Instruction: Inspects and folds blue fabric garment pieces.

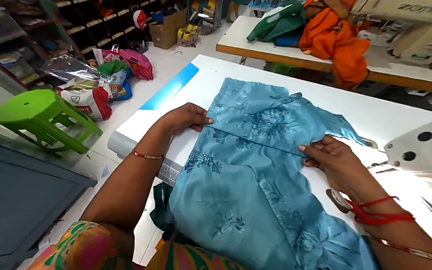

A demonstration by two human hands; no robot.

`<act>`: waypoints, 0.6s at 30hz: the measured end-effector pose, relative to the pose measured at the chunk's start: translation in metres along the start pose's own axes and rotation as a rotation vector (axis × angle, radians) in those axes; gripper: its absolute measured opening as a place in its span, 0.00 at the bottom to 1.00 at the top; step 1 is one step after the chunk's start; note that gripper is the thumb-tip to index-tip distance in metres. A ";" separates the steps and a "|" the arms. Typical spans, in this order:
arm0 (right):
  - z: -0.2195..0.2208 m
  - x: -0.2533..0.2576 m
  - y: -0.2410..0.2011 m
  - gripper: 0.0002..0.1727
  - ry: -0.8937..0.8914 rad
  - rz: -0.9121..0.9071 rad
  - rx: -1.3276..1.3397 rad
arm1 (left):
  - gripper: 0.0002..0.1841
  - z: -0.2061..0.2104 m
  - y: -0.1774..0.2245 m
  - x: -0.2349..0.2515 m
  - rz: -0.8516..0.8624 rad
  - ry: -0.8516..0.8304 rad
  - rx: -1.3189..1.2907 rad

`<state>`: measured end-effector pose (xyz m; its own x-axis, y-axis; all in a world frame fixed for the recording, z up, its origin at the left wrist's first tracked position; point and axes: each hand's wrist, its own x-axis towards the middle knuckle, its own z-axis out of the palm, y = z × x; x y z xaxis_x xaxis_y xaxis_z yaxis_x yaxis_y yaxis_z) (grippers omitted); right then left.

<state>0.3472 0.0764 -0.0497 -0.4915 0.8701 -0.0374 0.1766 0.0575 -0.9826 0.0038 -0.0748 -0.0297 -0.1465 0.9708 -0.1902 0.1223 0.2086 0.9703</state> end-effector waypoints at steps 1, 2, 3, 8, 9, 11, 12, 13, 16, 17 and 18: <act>0.000 0.000 0.000 0.11 -0.007 0.000 0.001 | 0.09 0.001 0.000 0.000 0.000 0.010 0.001; -0.001 -0.001 -0.001 0.12 -0.011 0.001 0.004 | 0.09 0.001 0.000 0.000 -0.004 0.014 0.004; 0.000 -0.001 -0.002 0.12 -0.012 0.003 0.006 | 0.10 0.001 0.000 0.000 -0.008 0.014 0.003; -0.001 -0.005 -0.007 0.12 -0.036 0.026 0.020 | 0.13 0.007 0.006 -0.003 -0.037 0.065 0.067; -0.002 -0.005 -0.007 0.12 -0.047 0.020 0.022 | 0.13 0.012 0.007 -0.006 -0.041 0.092 0.072; -0.005 -0.004 -0.004 0.12 -0.079 0.004 0.029 | 0.14 0.024 0.012 -0.013 -0.051 0.158 0.057; -0.006 -0.002 -0.003 0.12 -0.092 -0.001 0.040 | 0.14 0.025 0.012 -0.014 -0.057 0.169 0.047; -0.007 0.000 -0.003 0.11 -0.102 0.002 0.050 | 0.14 0.024 0.012 -0.013 -0.062 0.170 0.042; -0.009 0.001 -0.002 0.10 -0.116 0.008 0.059 | 0.13 0.023 0.011 -0.011 -0.075 0.179 0.030; -0.009 0.001 -0.003 0.09 -0.119 0.004 0.060 | 0.13 0.023 0.011 -0.011 -0.081 0.188 0.032; -0.009 -0.001 -0.003 0.09 -0.122 0.001 0.056 | 0.13 0.023 0.010 -0.011 -0.084 0.196 0.028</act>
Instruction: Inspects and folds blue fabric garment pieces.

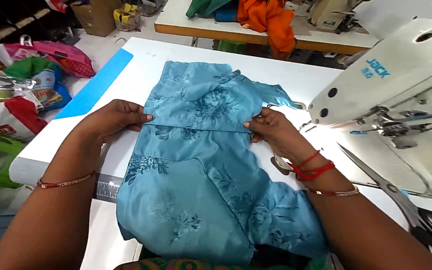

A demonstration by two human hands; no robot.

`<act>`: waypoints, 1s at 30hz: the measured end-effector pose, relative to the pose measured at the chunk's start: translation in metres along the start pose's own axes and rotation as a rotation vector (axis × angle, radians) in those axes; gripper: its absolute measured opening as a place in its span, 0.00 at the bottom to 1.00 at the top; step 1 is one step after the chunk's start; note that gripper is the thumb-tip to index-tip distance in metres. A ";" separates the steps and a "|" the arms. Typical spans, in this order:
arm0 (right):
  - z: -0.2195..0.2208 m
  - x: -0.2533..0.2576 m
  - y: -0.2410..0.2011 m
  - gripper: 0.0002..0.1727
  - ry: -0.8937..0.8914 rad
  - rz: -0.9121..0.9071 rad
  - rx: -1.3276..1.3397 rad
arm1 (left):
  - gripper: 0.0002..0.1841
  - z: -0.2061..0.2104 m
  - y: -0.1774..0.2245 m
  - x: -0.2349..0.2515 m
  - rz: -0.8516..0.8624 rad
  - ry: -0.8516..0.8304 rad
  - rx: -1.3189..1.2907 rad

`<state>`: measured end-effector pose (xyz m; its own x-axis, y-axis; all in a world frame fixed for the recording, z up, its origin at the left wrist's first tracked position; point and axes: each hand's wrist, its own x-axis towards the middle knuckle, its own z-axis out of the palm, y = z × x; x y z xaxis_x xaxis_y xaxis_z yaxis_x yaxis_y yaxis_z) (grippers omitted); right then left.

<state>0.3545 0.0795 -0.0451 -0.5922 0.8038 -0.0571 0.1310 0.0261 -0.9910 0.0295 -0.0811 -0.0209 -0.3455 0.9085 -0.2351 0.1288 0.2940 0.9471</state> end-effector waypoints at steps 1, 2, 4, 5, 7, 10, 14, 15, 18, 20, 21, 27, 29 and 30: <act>0.000 -0.002 -0.001 0.09 -0.003 0.000 -0.009 | 0.13 0.000 0.000 0.000 -0.004 0.007 -0.006; 0.000 -0.004 -0.001 0.08 -0.004 0.002 -0.013 | 0.13 0.001 0.000 0.000 -0.008 0.009 -0.007; 0.000 -0.004 -0.002 0.08 -0.009 0.005 -0.015 | 0.13 0.001 0.001 0.000 -0.015 0.008 -0.008; 0.000 -0.004 -0.001 0.08 -0.011 0.005 -0.012 | 0.13 0.001 0.002 0.000 -0.017 0.005 -0.007; 0.000 -0.001 0.000 0.08 -0.015 -0.003 0.001 | 0.13 0.002 0.003 -0.002 -0.014 0.005 0.001; -0.001 0.003 0.000 0.09 -0.012 0.004 0.032 | 0.14 0.002 0.002 -0.001 0.008 0.004 0.015; -0.001 0.003 -0.002 0.09 -0.010 0.013 0.052 | 0.14 0.000 0.000 0.001 0.013 0.005 0.006; -0.001 0.004 -0.002 0.09 -0.009 0.017 0.049 | 0.13 -0.002 0.000 0.003 0.009 0.002 0.013; 0.000 0.003 -0.001 0.09 0.000 0.017 0.048 | 0.12 -0.011 -0.005 0.014 0.005 -0.040 0.039; 0.002 0.003 -0.001 0.09 0.018 0.004 0.046 | 0.12 -0.007 -0.004 0.012 0.006 -0.007 0.036; 0.003 0.002 -0.001 0.09 0.025 -0.007 0.035 | 0.11 -0.006 -0.003 0.011 0.007 0.002 0.030; 0.015 -0.015 -0.022 0.07 0.066 -0.019 -0.084 | 0.10 -0.005 0.022 -0.021 0.081 0.053 0.134; 0.020 -0.034 -0.047 0.10 0.081 -0.061 -0.072 | 0.09 -0.012 0.041 -0.055 0.134 0.095 0.118; 0.022 -0.047 -0.062 0.15 0.092 -0.082 -0.044 | 0.08 -0.016 0.050 -0.073 0.155 0.112 0.088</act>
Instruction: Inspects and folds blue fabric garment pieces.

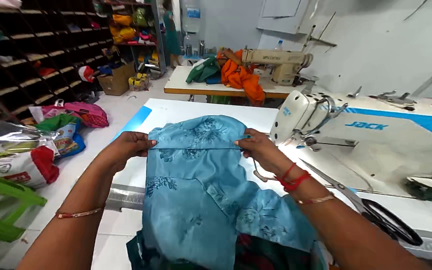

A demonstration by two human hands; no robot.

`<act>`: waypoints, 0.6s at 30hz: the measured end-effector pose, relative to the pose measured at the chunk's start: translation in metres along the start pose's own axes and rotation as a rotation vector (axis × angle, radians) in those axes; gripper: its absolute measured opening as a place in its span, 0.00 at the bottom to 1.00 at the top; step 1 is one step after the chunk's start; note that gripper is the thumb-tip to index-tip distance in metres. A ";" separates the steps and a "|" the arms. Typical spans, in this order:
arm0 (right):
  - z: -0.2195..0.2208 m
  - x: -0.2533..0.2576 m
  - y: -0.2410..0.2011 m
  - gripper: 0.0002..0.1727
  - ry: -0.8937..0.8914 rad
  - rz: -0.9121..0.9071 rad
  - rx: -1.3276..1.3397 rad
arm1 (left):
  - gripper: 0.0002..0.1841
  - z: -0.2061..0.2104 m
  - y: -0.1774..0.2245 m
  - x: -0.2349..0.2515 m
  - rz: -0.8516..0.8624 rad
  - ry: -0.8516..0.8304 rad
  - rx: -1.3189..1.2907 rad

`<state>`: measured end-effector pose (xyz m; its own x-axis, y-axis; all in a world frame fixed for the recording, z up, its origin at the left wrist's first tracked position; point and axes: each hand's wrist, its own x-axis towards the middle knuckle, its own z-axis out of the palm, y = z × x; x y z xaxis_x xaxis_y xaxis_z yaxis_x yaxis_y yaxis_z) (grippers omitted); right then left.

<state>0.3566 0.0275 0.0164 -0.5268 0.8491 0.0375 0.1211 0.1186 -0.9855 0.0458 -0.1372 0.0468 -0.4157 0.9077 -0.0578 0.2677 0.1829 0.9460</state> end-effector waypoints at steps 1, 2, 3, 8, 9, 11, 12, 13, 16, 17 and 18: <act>0.000 -0.013 -0.018 0.18 0.012 -0.012 0.029 | 0.08 -0.008 0.010 -0.016 0.021 0.012 -0.045; 0.000 -0.028 -0.036 0.19 0.020 -0.031 0.055 | 0.09 -0.015 0.020 -0.031 0.038 0.019 -0.097; 0.000 -0.043 -0.053 0.19 0.028 -0.056 0.082 | 0.11 -0.022 0.029 -0.046 0.062 0.014 -0.144; -0.008 -0.106 -0.098 0.18 0.031 -0.285 0.176 | 0.15 -0.039 0.057 -0.101 0.246 -0.027 -0.252; -0.009 -0.116 -0.101 0.19 0.035 -0.333 0.176 | 0.15 -0.039 0.060 -0.109 0.277 -0.030 -0.257; -0.012 -0.132 -0.104 0.19 0.044 -0.415 0.200 | 0.15 -0.038 0.066 -0.123 0.331 -0.048 -0.284; -0.015 -0.139 -0.104 0.18 0.032 -0.462 0.220 | 0.14 -0.037 0.068 -0.130 0.359 -0.068 -0.302; -0.018 -0.145 -0.103 0.16 0.024 -0.520 0.241 | 0.13 -0.035 0.069 -0.137 0.379 -0.090 -0.325; -0.026 -0.159 -0.099 0.05 -0.008 -0.685 0.183 | 0.10 -0.028 0.070 -0.151 0.402 -0.111 -0.413; -0.027 -0.159 -0.096 0.05 0.009 -0.705 0.152 | 0.12 -0.022 0.070 -0.150 0.391 -0.066 -0.399; -0.027 -0.159 -0.092 0.08 0.041 -0.697 0.132 | 0.13 -0.016 0.069 -0.148 0.375 -0.013 -0.366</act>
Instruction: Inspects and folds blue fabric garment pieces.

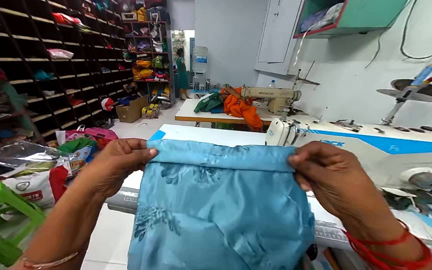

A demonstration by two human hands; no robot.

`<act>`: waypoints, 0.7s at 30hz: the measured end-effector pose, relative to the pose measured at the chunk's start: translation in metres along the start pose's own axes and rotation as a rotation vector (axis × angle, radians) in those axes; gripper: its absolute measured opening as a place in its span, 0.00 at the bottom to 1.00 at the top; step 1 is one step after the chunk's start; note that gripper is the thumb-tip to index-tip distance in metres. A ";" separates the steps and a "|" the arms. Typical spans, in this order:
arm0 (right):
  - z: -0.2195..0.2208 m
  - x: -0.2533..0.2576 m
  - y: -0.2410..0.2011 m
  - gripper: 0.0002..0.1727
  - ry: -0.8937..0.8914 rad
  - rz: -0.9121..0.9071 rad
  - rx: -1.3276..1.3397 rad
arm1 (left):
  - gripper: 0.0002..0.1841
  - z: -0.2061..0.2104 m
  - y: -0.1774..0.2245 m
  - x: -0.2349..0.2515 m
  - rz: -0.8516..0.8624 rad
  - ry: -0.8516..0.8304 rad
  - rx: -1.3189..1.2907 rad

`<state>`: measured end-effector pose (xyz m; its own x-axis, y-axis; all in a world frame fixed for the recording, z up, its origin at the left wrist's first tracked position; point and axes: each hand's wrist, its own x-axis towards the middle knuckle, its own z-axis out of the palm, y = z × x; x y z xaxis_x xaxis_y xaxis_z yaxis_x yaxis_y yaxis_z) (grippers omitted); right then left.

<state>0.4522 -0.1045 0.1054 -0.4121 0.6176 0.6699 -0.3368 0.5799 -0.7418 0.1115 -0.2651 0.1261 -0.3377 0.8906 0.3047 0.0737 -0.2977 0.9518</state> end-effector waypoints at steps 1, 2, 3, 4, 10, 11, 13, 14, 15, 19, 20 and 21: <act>0.000 -0.001 0.003 0.10 0.029 0.019 -0.013 | 0.13 0.005 -0.002 0.001 -0.006 0.028 0.029; -0.001 -0.001 0.004 0.10 0.050 0.035 -0.019 | 0.13 0.008 -0.001 0.001 0.001 0.043 0.046; -0.003 -0.002 0.003 0.10 0.054 0.046 -0.014 | 0.14 0.009 0.000 0.000 0.015 0.043 0.046; -0.005 -0.004 0.003 0.09 0.041 0.060 0.000 | 0.13 0.010 0.000 -0.002 0.026 0.043 0.035; -0.014 -0.022 0.007 0.19 -0.092 0.157 0.156 | 0.12 0.011 -0.026 -0.002 0.003 0.013 0.021; -0.014 -0.025 0.007 0.20 -0.079 0.172 0.168 | 0.12 0.010 -0.030 -0.001 -0.001 0.003 0.026; -0.015 -0.027 0.009 0.22 -0.072 0.202 0.188 | 0.11 0.009 -0.036 0.001 -0.022 -0.002 0.020; -0.016 -0.028 0.010 0.23 -0.071 0.214 0.200 | 0.11 0.010 -0.039 0.002 -0.028 -0.001 0.015; -0.017 -0.028 0.011 0.25 -0.073 0.219 0.208 | 0.11 0.010 -0.042 0.004 -0.035 0.001 0.011; -0.020 -0.031 0.018 0.22 -0.059 0.216 0.200 | 0.08 0.012 -0.053 0.008 -0.058 -0.008 0.015; -0.020 -0.032 0.019 0.18 -0.054 0.217 0.189 | 0.07 0.012 -0.056 0.010 -0.065 -0.015 0.014; -0.021 -0.034 0.021 0.15 -0.043 0.223 0.175 | 0.07 0.013 -0.059 0.011 -0.072 -0.023 0.012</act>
<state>0.4767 -0.1017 0.0679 -0.5263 0.6944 0.4907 -0.3738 0.3293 -0.8670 0.1157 -0.2336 0.0735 -0.3210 0.9172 0.2361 0.0617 -0.2285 0.9716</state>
